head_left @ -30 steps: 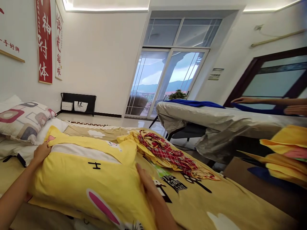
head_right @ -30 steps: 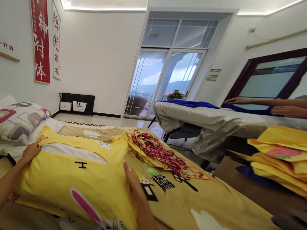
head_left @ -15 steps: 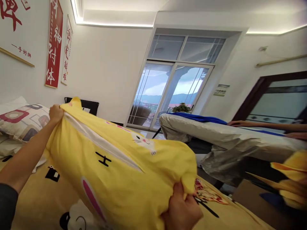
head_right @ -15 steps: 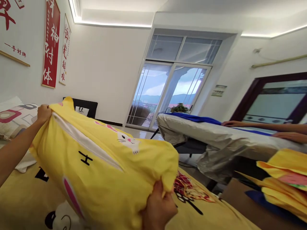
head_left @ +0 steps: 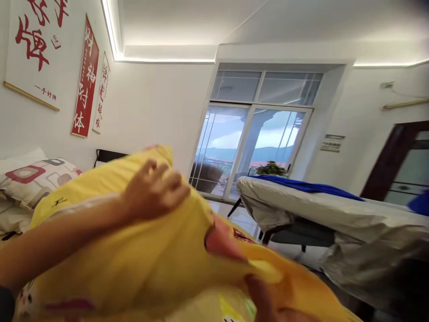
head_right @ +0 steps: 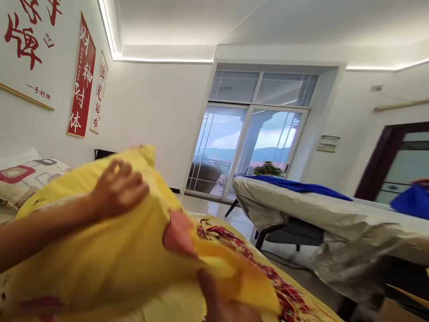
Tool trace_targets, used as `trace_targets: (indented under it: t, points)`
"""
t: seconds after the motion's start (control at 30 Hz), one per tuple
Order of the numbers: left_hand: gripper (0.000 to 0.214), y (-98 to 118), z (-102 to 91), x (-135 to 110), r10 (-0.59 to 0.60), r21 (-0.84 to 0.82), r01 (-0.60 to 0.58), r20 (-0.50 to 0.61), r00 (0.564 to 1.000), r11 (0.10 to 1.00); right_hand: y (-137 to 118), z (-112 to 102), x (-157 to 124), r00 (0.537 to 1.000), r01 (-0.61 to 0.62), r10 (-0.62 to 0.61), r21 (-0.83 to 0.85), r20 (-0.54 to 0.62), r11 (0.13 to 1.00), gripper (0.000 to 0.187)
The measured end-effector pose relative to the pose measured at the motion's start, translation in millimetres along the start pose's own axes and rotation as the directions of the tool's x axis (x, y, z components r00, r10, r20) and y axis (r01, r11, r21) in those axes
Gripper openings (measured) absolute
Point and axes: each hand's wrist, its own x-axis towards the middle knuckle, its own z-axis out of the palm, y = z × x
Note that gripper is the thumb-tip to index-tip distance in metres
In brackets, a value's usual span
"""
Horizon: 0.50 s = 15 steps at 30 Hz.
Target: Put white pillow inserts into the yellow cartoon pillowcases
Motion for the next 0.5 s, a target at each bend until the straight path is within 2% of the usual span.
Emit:
trace_targets:
  t: [0.03,0.07,0.1,0.13,0.2,0.23,0.3,0.37,0.4,0.43,0.47,0.5]
  points:
    - [0.018,23,-2.4,-17,0.082,-0.079,-0.084,-0.027,0.996,0.993,-3,4,8,0.987,-0.058,0.068,0.071,-0.148,0.996,0.085]
    - [0.016,47,-4.1,-35,0.14,-0.175,-0.143,-0.027,0.99,0.974,-3,10,13,0.966,-0.12,0.148,0.138,-0.212,0.983,0.091]
    - [0.016,70,-5.1,-51,0.204,-0.282,-0.203,-0.024,0.979,0.938,0,17,13,0.962,-0.181,0.212,0.178,-0.173,0.967,0.094]
    - [0.017,91,-5.3,-66,0.237,-0.381,-0.225,-0.017,0.971,0.897,6,23,10,0.967,-0.238,0.25,0.176,-0.051,0.955,0.094]
    - [0.018,127,-3.0,-91,0.301,-0.539,-0.238,0.031,0.953,0.808,27,31,-4,0.937,-0.33,0.31,0.127,0.16,0.935,0.079]
    - [0.018,140,-0.5,-102,0.335,-0.596,-0.237,0.057,0.941,0.768,40,30,-13,0.918,-0.358,0.332,0.094,0.216,0.929,0.071]
    - [0.014,153,7.6,-118,0.377,-0.663,-0.186,0.157,0.913,0.725,66,19,-29,0.877,-0.43,0.394,0.084,0.273,0.899,0.066]
    - [0.02,149,20.0,-130,0.321,-0.648,-0.026,0.343,0.883,0.761,86,0,-35,0.829,-0.509,0.462,0.083,0.314,0.857,0.071]
    - [0.029,140,27.8,-136,0.244,-0.594,0.101,0.472,0.847,0.798,93,-8,-34,0.808,-0.54,0.497,0.061,0.317,0.84,0.073]
    - [0.04,130,36.5,-142,0.146,-0.509,0.241,0.607,0.781,0.826,98,-14,-30,0.79,-0.568,0.537,0.021,0.297,0.823,0.073]
    - [0.049,117,45.8,-149,0.043,-0.395,0.379,0.738,0.674,0.837,102,-17,-26,0.775,-0.591,0.578,-0.03,0.255,0.806,0.07]
    - [0.053,104,55.2,-157,-0.049,-0.263,0.491,0.844,0.534,0.831,105,-16,-20,0.771,-0.602,0.604,-0.082,0.201,0.795,0.065]
